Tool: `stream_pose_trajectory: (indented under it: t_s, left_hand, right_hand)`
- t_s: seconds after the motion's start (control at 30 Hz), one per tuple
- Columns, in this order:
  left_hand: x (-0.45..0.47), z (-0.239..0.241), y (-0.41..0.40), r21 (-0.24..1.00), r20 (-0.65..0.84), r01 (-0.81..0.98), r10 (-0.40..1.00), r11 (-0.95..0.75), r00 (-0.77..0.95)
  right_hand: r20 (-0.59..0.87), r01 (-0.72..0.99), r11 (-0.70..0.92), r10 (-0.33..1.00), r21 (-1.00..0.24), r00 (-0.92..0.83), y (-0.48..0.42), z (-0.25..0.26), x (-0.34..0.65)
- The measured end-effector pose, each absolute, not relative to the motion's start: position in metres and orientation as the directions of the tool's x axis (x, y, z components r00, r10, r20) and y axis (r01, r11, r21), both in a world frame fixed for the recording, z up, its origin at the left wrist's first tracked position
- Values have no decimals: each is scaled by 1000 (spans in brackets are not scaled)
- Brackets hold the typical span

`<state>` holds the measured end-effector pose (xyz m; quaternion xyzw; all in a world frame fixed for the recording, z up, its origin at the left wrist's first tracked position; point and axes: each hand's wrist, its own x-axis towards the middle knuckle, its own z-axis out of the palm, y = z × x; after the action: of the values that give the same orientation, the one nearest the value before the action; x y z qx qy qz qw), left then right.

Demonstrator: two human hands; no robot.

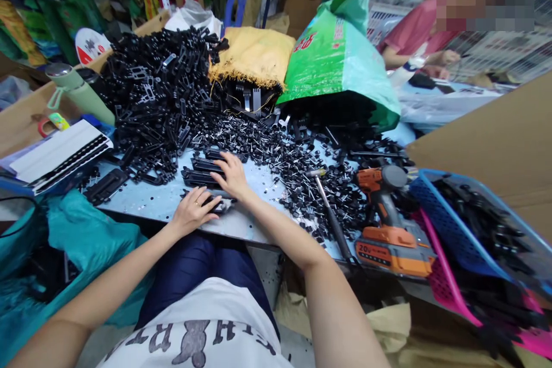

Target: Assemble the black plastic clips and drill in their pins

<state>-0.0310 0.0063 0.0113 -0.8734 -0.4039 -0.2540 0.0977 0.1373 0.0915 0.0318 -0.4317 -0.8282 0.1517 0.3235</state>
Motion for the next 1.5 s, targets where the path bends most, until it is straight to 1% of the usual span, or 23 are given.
stream_pose_trajectory:
  t_s: [0.07,0.13,0.23,0.3,0.4,0.47,0.5,0.57,0.63,0.7,0.73,0.8,0.87,1.0,1.1,1.17,1.23,1.3,1.33,1.4,1.43,1.47,1.5]
  left_hand:
    - [-36,9,26,17,418,801,732,-598,538]
    - [-38,11,41,16,348,826,777,-564,524]
    - [-37,16,57,8,253,841,814,-542,522]
    - [-36,19,63,3,200,852,835,-524,513]
    - [-33,24,64,8,166,854,842,-521,512]
    - [-32,31,66,40,187,850,839,-525,510]
    - [-32,35,69,71,208,858,849,-509,486]
    - [-35,44,86,152,244,911,908,-383,341]
    - [-42,52,116,205,249,968,964,-141,88]
    - [-51,56,151,197,236,976,961,96,-142]
    - [-56,57,168,177,223,968,951,175,-213]
    - [-62,55,195,139,189,957,942,254,-277]
    - [-65,51,211,108,160,956,945,272,-287]
    - [-63,48,217,89,146,960,950,264,-275]
    - [-65,56,208,131,173,965,953,227,-248]
    - [-68,65,195,185,240,966,944,183,-225]
    - [-68,73,173,275,327,957,926,97,-188]
    - [-61,75,139,364,387,925,921,-106,-47]
    - [-55,73,119,389,399,888,914,-245,78]
    - [-39,60,75,399,360,768,856,-501,372]
    - [-31,51,55,391,312,722,821,-570,479]
    - [-23,41,36,388,256,718,816,-577,518]
    - [-16,31,21,380,202,736,827,-560,525]
  right_hand:
    - [294,716,539,842,-444,-451,127,27,142]
    - [206,774,508,861,-379,-464,149,21,140]
    - [177,814,488,873,-315,-455,161,17,131]
    - [204,811,512,858,-283,-471,163,19,128]
    - [332,771,595,791,-226,-514,175,31,134]
    - [408,776,592,777,-218,-478,196,42,145]
    - [419,798,556,798,-235,-433,212,48,152]
    - [376,863,424,873,-275,-309,251,58,168]
    - [273,927,260,944,-271,-185,291,63,181]
    - [142,967,123,986,-224,-92,324,64,190]
    - [86,976,83,994,-200,-67,337,63,192]
    - [20,983,48,999,-176,-46,353,60,193]
    - [18,987,64,998,-148,-62,358,60,191]
    - [60,988,156,986,4,-156,343,77,190]
    - [91,980,182,978,85,-190,301,100,204]
    - [129,971,226,964,73,-234,256,112,219]
    - [132,926,376,919,-7,-372,201,118,236]
    - [59,776,612,789,-150,-611,143,113,251]
    - [6,680,699,698,-221,-716,116,107,256]
    - [-65,563,772,572,-294,-818,69,90,260]
    - [-81,559,778,562,-288,-823,51,80,259]
    - [-87,593,763,593,-257,-800,37,70,257]
    - [-84,661,719,661,-213,-746,27,61,253]
